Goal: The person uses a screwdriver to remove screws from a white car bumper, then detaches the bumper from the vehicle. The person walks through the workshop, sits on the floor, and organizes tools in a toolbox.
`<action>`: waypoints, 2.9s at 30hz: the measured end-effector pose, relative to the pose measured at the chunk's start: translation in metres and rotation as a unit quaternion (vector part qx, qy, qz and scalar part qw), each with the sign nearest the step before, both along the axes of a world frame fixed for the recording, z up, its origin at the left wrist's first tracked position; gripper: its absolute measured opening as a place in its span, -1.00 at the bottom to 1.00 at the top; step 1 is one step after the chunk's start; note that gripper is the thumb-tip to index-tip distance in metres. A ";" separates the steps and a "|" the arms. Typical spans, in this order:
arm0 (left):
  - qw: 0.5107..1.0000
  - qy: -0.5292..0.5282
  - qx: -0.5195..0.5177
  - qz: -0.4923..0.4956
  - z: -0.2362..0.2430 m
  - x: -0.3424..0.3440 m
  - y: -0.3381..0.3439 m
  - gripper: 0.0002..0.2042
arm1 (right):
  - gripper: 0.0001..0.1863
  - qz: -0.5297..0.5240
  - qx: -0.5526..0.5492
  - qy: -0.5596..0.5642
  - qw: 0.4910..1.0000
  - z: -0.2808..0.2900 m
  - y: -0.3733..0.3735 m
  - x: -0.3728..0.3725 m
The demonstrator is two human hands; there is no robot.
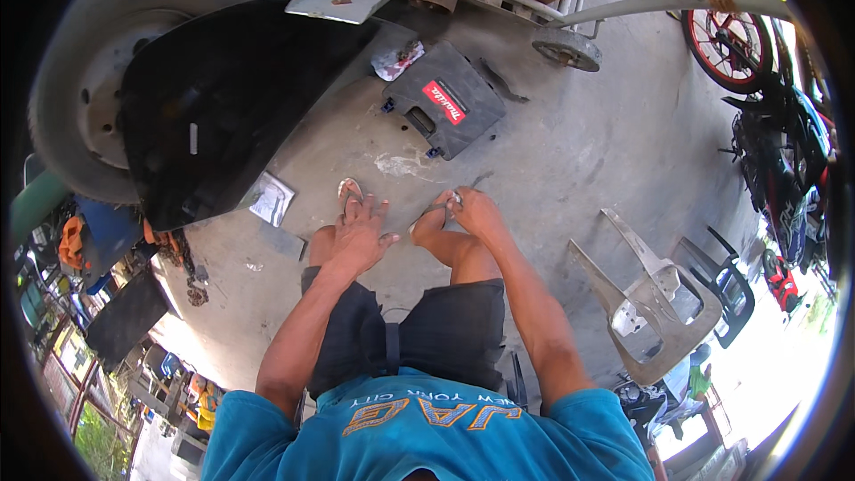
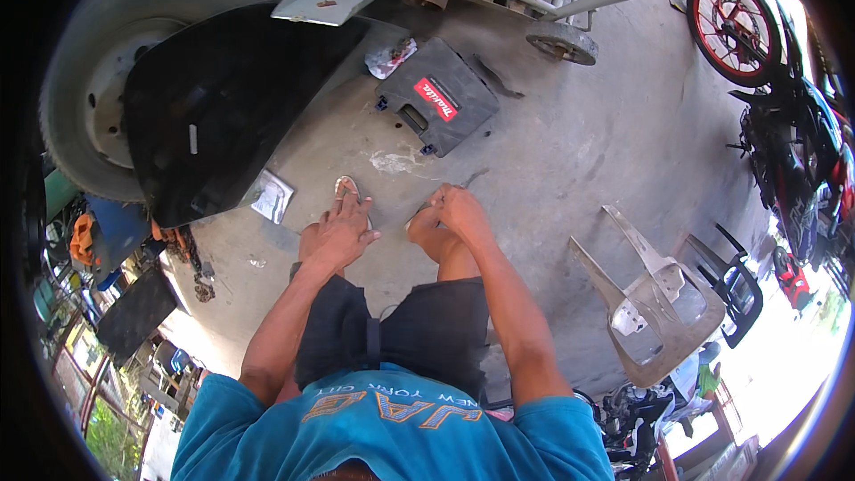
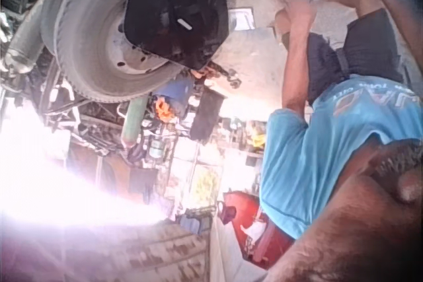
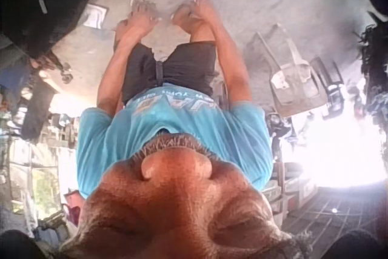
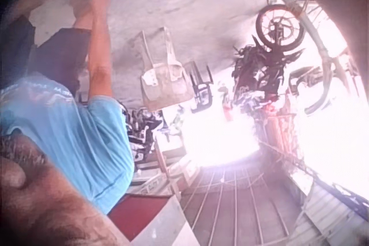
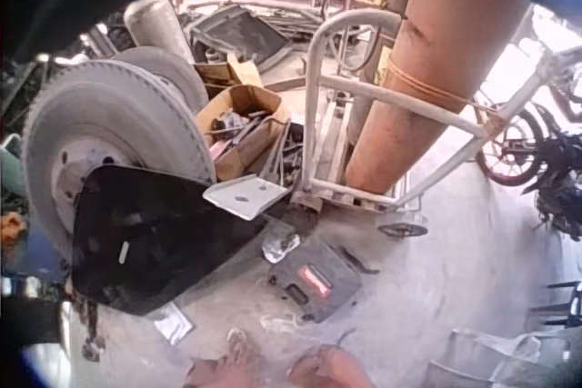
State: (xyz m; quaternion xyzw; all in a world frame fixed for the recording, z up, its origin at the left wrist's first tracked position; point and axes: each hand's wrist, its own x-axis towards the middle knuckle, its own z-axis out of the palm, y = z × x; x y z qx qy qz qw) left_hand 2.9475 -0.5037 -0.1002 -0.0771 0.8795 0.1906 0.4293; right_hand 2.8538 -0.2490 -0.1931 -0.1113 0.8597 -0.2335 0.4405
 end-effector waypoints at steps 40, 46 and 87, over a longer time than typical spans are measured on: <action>0.749 0.342 0.069 -0.563 -0.145 0.034 -0.001 -0.44 | -0.53 0.066 0.100 0.366 0.923 -0.108 -0.022 -0.166; 0.759 0.301 0.083 -0.571 -0.146 0.031 -0.011 -0.39 | -0.61 0.025 0.096 0.499 0.861 -0.115 0.004 -0.194; 0.787 0.245 0.048 -0.563 -0.158 0.003 0.003 -0.41 | -0.62 -0.031 0.109 0.510 0.853 -0.130 0.021 -0.219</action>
